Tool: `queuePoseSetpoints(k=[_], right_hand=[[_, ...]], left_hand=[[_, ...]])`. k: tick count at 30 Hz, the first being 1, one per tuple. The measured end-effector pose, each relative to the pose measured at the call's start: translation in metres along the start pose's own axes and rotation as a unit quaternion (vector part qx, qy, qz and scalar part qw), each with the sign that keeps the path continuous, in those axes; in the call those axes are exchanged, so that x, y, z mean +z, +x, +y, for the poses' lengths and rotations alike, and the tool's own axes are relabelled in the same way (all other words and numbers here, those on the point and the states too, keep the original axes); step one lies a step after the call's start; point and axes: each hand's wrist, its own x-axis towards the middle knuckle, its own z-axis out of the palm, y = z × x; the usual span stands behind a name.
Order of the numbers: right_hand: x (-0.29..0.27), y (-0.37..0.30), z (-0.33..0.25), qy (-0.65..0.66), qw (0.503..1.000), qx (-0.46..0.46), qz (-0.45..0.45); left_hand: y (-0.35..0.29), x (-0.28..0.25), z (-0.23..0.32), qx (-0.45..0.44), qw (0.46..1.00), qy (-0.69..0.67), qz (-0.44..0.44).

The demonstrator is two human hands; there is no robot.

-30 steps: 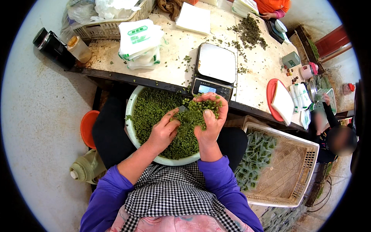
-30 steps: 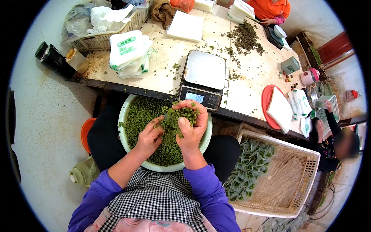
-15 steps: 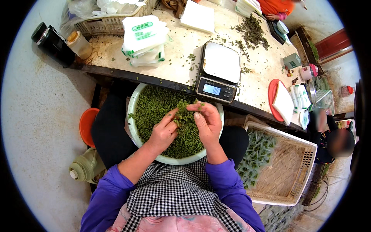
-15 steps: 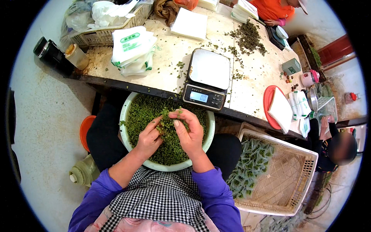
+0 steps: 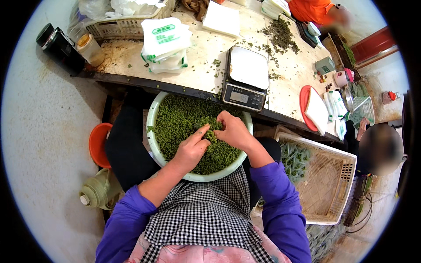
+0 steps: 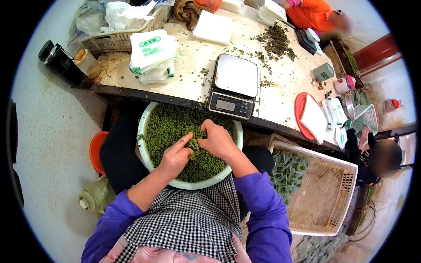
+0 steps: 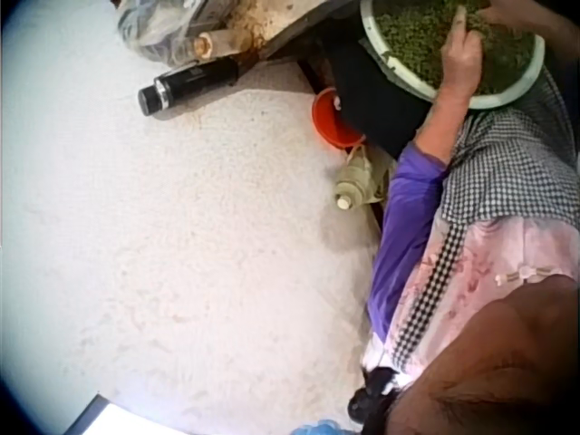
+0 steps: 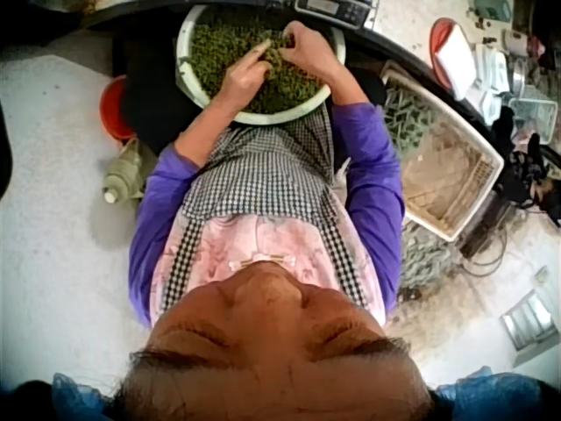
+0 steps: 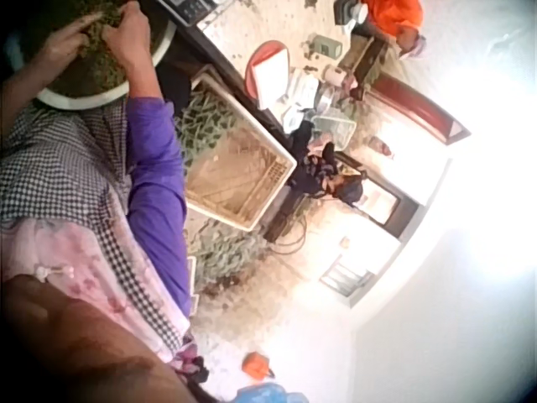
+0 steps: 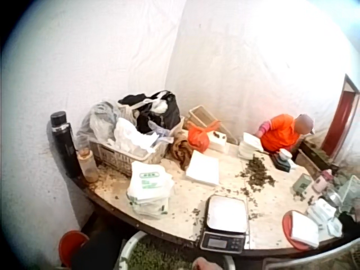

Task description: The person scoops green tea leaves from a large bowl into small mesh bags, weighs each bag on a digital scale, and places the filled bags into a basket. The process is repeated continuously.

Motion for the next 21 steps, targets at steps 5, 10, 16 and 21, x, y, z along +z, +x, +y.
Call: queuePoseSetpoints(k=[5, 10, 16, 21], right_hand=[[0.018, -0.002, -0.028, -0.188, 0.979, 0.024, 0.077], [0.019, -0.012, -0.013, -0.031, 0.995, 0.027, 0.086], [0.009, -0.049, -0.037, 0.239, 0.966, 0.012, 0.094], [0.025, -0.047, -0.028, 0.072, 0.984, 0.009, 0.162]], left_hand=[[-0.001, 0.006, -0.002, -0.014, 0.999, 0.029, 0.015], [-0.001, 0.008, -0.006, -0.058, 0.997, 0.037, 0.022], [-0.005, 0.001, -0.001, -0.076, 0.997, 0.023, 0.015], [-0.009, -0.001, 0.008, -0.043, 0.999, 0.026, 0.014]])
